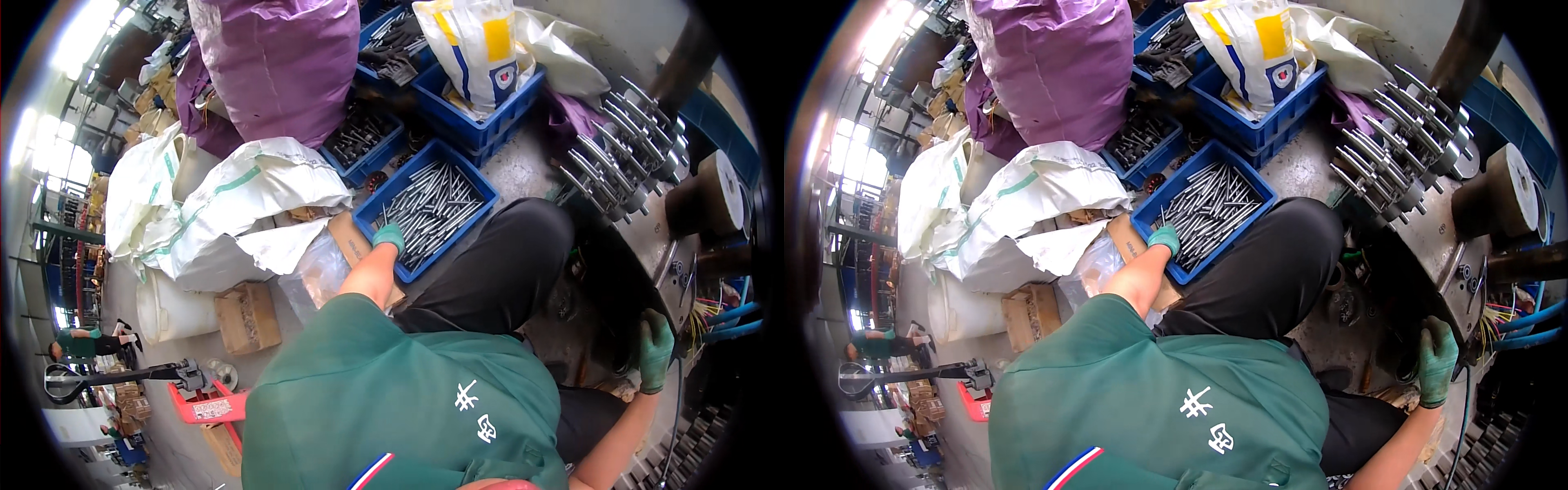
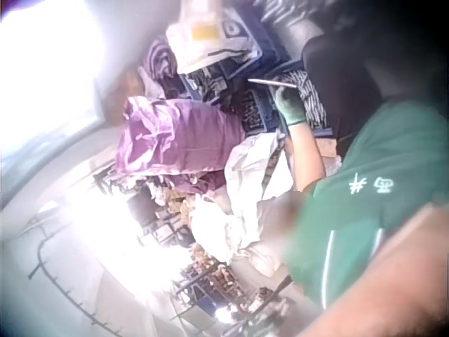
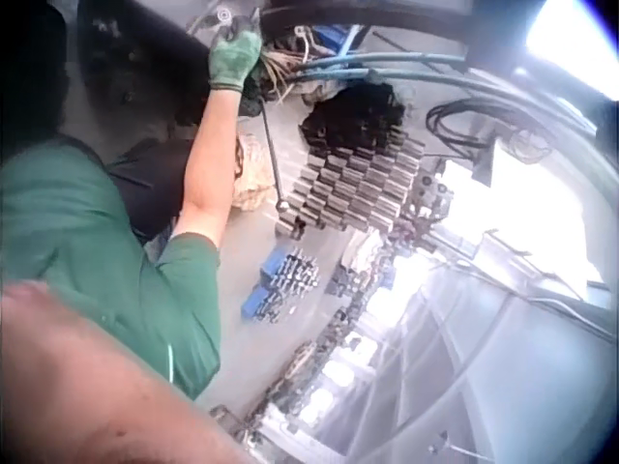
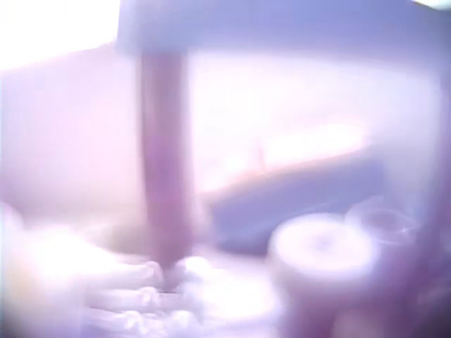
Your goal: The person assembles metal components using a press machine. The person picks up metal pins and small circular rings, positions them on the press, and uses a handheld tool to secure them.
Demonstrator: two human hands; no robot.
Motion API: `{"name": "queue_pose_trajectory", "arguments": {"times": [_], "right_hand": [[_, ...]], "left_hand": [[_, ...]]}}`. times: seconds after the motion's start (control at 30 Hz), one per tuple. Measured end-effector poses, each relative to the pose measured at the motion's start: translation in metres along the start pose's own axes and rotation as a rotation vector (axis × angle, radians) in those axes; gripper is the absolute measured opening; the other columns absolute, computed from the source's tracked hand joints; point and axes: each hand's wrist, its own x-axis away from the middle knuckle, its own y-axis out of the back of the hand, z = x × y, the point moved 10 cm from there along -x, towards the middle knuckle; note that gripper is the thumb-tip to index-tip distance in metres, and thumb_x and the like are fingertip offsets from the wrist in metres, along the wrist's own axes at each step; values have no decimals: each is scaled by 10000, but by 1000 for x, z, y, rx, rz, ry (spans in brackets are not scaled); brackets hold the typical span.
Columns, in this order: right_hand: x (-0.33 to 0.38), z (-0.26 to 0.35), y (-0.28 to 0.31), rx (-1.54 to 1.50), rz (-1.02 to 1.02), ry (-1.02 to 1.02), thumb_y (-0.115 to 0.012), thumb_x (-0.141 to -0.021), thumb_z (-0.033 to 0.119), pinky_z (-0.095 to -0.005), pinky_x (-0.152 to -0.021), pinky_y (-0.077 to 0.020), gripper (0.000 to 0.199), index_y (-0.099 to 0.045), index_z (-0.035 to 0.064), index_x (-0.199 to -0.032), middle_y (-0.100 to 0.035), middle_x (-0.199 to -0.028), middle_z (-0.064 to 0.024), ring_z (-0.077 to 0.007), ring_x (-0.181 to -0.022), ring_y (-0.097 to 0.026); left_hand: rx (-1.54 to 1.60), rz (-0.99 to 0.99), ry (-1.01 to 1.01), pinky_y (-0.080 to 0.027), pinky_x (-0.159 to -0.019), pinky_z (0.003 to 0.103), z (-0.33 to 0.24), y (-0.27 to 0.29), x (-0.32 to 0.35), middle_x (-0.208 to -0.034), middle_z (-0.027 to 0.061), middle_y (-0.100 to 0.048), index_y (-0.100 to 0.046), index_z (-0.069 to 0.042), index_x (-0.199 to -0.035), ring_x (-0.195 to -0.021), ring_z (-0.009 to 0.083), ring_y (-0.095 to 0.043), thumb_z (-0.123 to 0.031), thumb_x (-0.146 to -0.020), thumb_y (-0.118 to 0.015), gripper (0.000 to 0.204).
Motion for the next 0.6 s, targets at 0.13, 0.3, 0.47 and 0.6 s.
{"name": "queue_pose_trajectory", "arguments": {"times": [0.13, 0.3, 0.47, 0.6], "right_hand": [[-1, -16, 15, 50, -193, 85, -641, -1015, 88, -357, -983, -511, 298, -652, -41, -1284, -716, -1225, -132, -222, -1096, -666], [-3, -2, 34, 95, -380, 41, -670, -984, 110, -366, -926, -529, 252, -706, -21, -1197, -745, -1109, -162, -275, -1015, -700], [-42, 29, 58, 233, -462, 169, -692, -942, 139, -397, -946, -544, 227, -728, 11, -1127, -732, -1101, -184, -352, -1065, -701], [-44, 25, 88, 279, -548, 203, -722, -872, 136, -432, -964, -533, 242, -724, 11, -1079, -718, -1108, -191, -386, -1063, -677]], "left_hand": [[17, -35, -78, -541, -1025, 474, -9, 16, 21, -1270, 279, -688, -628, -2, -1303, -1227, 410, -661, -135, -870, -605, 454], [288, 5, -67, -559, -937, 459, -9, -9, 23, -1082, 269, -728, -719, 13, -1136, -1006, 402, -720, -277, -789, -735, 453], [1586, 598, 305, -404, -475, 326, -5, -64, 28, -639, 33, -571, -599, -160, -761, -522, 186, -520, -199, -919, -634, 167], [1745, 504, -322, -490, -629, 280, -146, 93, 92, -817, -3, -663, -671, -106, -1154, -680, 120, -605, -114, -871, -638, 285]]}}
